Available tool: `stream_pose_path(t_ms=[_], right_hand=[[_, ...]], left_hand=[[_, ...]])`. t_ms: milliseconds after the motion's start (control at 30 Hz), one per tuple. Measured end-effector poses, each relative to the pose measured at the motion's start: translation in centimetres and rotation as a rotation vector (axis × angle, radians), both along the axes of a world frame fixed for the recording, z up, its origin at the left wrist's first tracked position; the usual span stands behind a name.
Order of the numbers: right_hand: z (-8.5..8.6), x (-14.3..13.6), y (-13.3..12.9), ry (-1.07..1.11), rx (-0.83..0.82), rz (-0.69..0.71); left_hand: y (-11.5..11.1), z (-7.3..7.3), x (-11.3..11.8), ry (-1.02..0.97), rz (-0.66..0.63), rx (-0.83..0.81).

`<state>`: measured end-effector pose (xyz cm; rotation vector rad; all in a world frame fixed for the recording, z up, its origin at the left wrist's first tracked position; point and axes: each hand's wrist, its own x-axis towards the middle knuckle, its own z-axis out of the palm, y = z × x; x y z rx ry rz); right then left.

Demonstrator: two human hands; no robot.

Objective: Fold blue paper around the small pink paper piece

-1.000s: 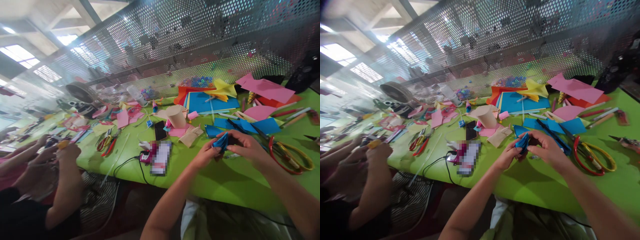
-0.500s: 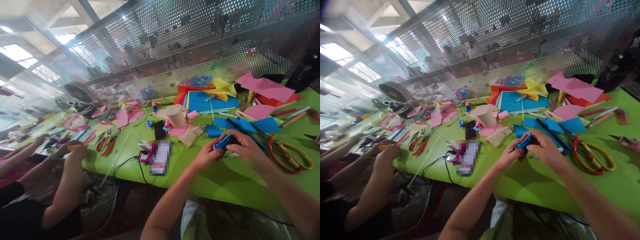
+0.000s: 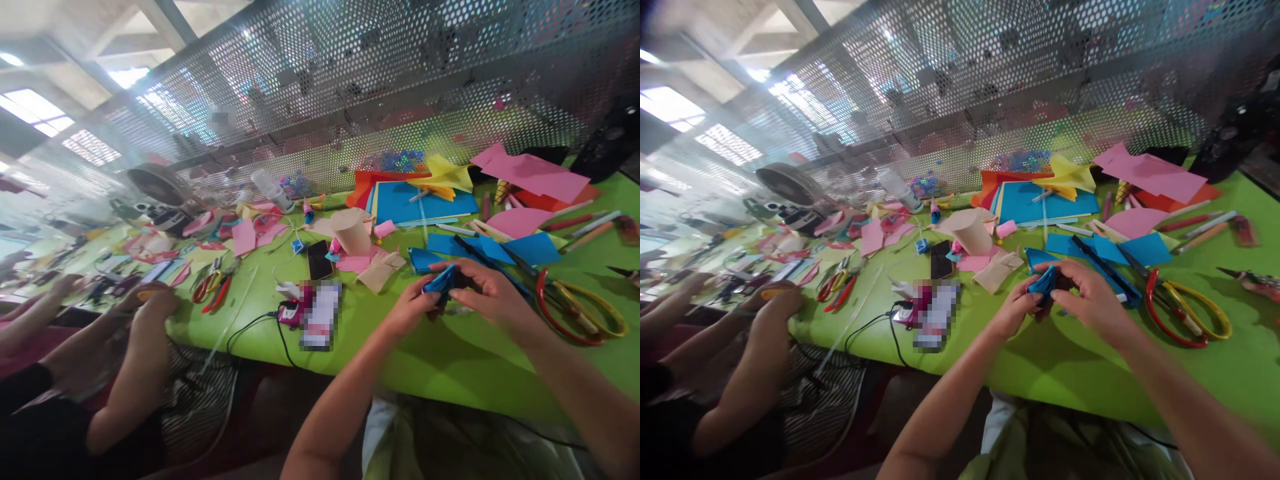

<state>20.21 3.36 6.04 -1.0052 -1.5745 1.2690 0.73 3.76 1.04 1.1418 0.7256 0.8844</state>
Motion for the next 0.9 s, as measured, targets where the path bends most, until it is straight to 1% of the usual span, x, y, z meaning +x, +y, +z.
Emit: stream_pose_path(t_ms=[67,133,233,367,500,667,767,900], right_hand=[[0.17,0.03,-0.04,0.04,-0.036,0.035],[0.31,0.0,-0.03,0.067,-0.06,0.069],[0.37,-0.12,0.06,0.065,-0.054,0.08],[0.21,-0.29,0.05,0.08,-0.054,0.083],[0.25,-0.31,-0.17,0.11,-0.085,0.106],[0.53,-0.33,-0.22,0.109,-0.063,0.061],[0.43,-0.28,-0.14,0.104,-0.053,0.039],[0.29,-0.18,-0.13,0.115,-0.062,0.059]], left_hand=[[0.06,-0.31,0.06,-0.043,0.003,-0.018],[0.11,-0.58,0.14,-0.078,0.039,-0.036],[0.16,-0.74,0.24,-0.098,0.09,-0.06],[0.17,-0.58,0.29,-0.115,0.047,-0.066],[0.13,-0.31,0.25,-0.107,0.049,-0.061],[0.11,0.12,0.11,-0.032,-0.01,-0.023],[0.14,-0.01,0.06,-0.035,-0.021,-0.006],[0.17,-0.45,0.04,-0.076,-0.012,-0.013]])
